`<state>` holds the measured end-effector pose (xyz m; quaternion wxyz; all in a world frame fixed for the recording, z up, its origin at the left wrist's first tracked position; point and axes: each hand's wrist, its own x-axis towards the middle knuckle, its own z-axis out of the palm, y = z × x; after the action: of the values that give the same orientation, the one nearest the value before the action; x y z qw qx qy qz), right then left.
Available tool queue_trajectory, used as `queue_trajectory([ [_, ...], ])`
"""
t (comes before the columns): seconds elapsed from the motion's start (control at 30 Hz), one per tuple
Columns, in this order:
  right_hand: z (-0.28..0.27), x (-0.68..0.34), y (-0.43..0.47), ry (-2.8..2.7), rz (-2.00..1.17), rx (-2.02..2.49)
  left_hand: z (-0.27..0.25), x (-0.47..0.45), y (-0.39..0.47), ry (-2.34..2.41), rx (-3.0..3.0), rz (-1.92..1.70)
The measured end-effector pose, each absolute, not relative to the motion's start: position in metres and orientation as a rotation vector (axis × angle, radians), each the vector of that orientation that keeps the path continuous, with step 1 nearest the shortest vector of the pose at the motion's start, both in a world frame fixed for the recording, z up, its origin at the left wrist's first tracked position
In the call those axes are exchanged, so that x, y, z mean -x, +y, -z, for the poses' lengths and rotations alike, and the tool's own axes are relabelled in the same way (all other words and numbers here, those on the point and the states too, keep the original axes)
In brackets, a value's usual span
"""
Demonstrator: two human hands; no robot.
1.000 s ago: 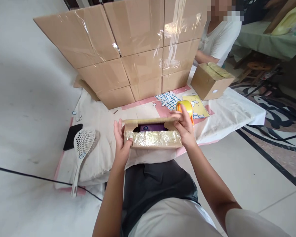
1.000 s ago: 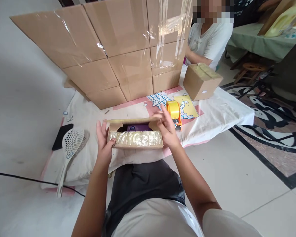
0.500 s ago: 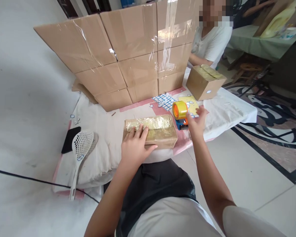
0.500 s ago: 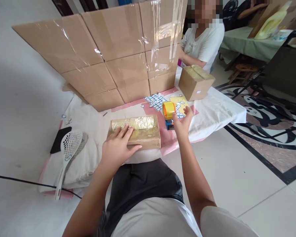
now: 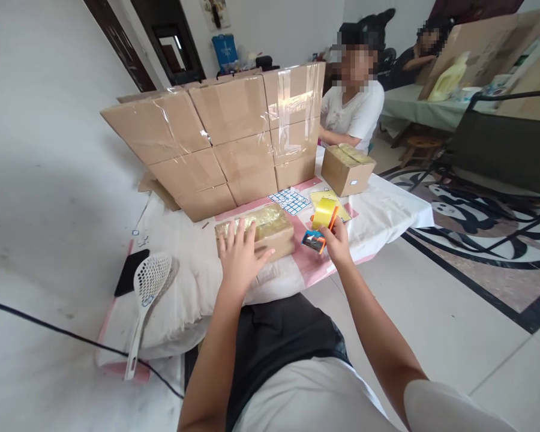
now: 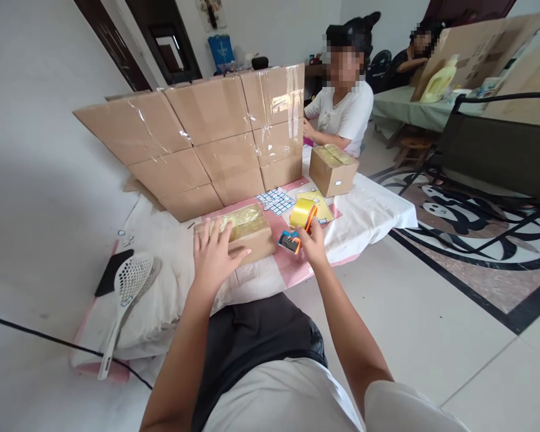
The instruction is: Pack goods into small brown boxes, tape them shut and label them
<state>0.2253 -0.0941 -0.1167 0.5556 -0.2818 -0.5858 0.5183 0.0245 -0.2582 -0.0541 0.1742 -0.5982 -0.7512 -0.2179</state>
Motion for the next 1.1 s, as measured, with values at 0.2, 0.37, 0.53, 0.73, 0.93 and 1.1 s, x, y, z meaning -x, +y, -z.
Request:
queue_trajectory([
  [0.2,0.065,-0.231,-0.154,-1.387,-1.296,0.42,0.028,-0.069,-0.257,-1.924,2.082,1.43],
  [0.37,0.053,-0.234,-0.198,-1.525,-1.426,0.302,0.011,-0.062,-0.252,-1.697,2.382,1.814],
  [0.53,0.06,-0.229,-0.211,-1.561,-1.501,0.25,0.002,-0.062,-0.262,-1.832,2.642,1.615],
  [0.73,0.064,-0.229,-0.193,-1.537,-1.098,0.509,0.042,-0.089,-0.282,-2.142,2.034,1.686],
  [0.93,0.078,-0.227,-0.176,-1.822,-0.669,0.481,0.074,-0.111,-0.283,-2.184,1.837,2.197],
  [1.1,0.094,-0.226,-0.156,-1.645,-0.647,0.62,0.065,-0.123,-0.289,-2.243,1.851,2.174],
])
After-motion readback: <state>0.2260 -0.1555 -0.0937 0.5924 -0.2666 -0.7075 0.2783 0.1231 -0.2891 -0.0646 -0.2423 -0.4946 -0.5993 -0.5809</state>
